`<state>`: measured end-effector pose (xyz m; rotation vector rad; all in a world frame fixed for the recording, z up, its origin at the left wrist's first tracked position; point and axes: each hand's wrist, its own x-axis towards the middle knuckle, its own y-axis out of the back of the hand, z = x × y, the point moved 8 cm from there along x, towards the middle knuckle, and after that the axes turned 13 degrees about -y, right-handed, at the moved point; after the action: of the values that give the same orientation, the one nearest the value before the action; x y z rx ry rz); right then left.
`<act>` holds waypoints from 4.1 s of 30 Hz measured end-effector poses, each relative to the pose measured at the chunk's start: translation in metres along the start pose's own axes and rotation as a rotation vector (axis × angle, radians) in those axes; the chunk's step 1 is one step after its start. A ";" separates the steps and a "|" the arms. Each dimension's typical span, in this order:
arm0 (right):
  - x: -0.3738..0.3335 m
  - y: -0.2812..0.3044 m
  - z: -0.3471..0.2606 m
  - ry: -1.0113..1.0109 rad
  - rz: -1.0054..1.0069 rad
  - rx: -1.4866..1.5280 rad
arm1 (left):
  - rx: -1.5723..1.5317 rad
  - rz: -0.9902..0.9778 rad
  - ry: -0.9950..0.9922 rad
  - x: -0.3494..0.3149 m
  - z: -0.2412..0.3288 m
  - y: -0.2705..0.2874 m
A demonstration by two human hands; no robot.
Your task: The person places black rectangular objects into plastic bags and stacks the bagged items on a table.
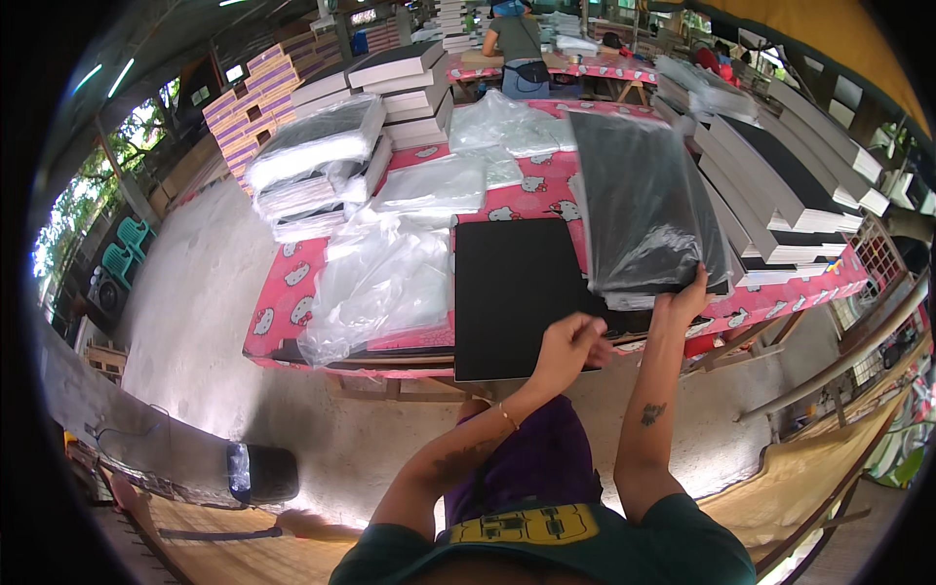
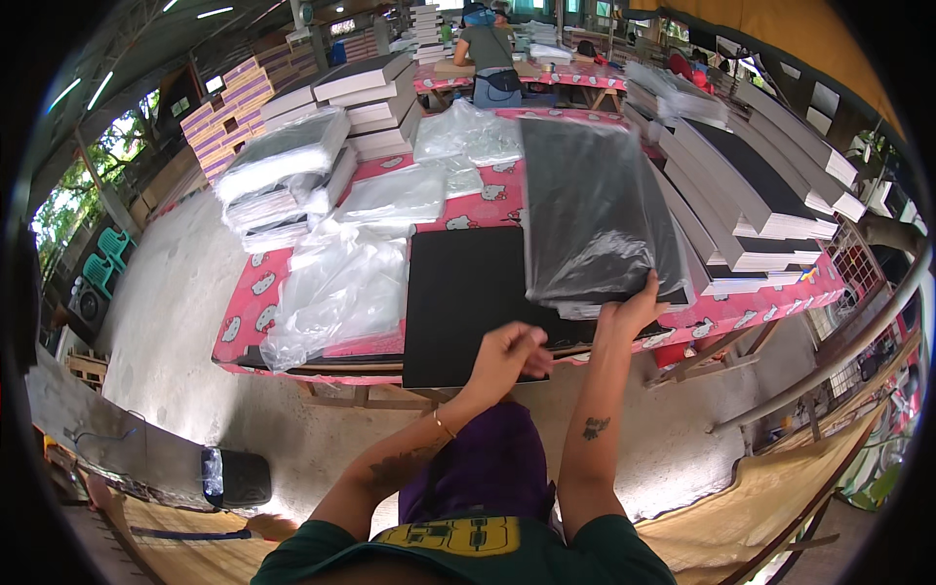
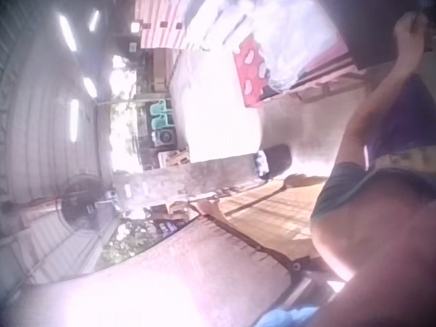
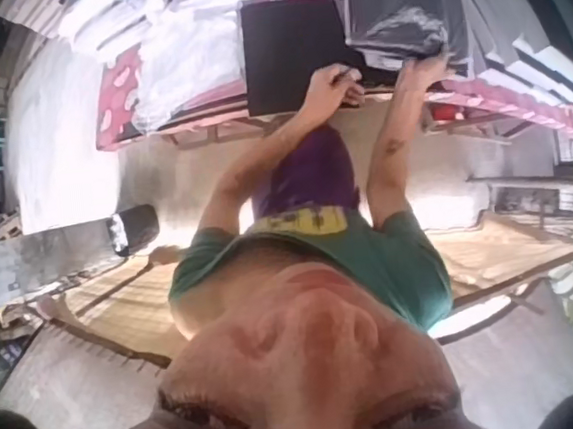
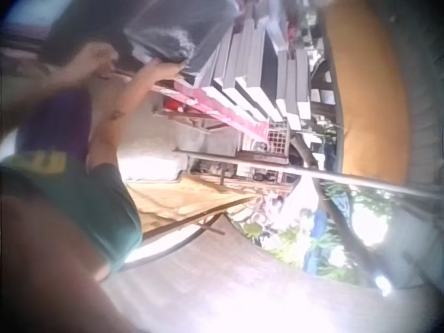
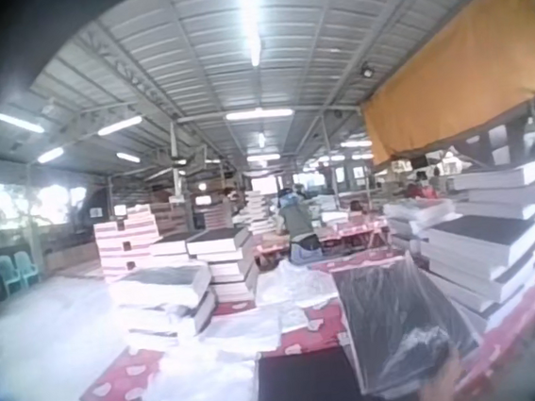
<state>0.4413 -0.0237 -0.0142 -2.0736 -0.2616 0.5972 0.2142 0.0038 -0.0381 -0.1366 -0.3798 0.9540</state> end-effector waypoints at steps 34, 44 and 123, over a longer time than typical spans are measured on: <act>-0.095 0.001 0.231 -0.843 -0.827 -0.533 | 0.859 0.344 -0.013 -0.016 0.125 0.294; -0.135 0.041 0.224 -1.071 -0.769 -0.597 | 1.072 0.088 -0.367 -0.006 0.049 0.155; -0.261 -0.061 0.064 -0.096 -1.991 -1.274 | 1.299 -0.595 -0.575 -0.046 0.159 0.052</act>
<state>0.1868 -0.0496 0.0893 -1.5002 -2.7334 -0.9533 0.0905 -0.0121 0.0824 1.3852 -0.2328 0.4770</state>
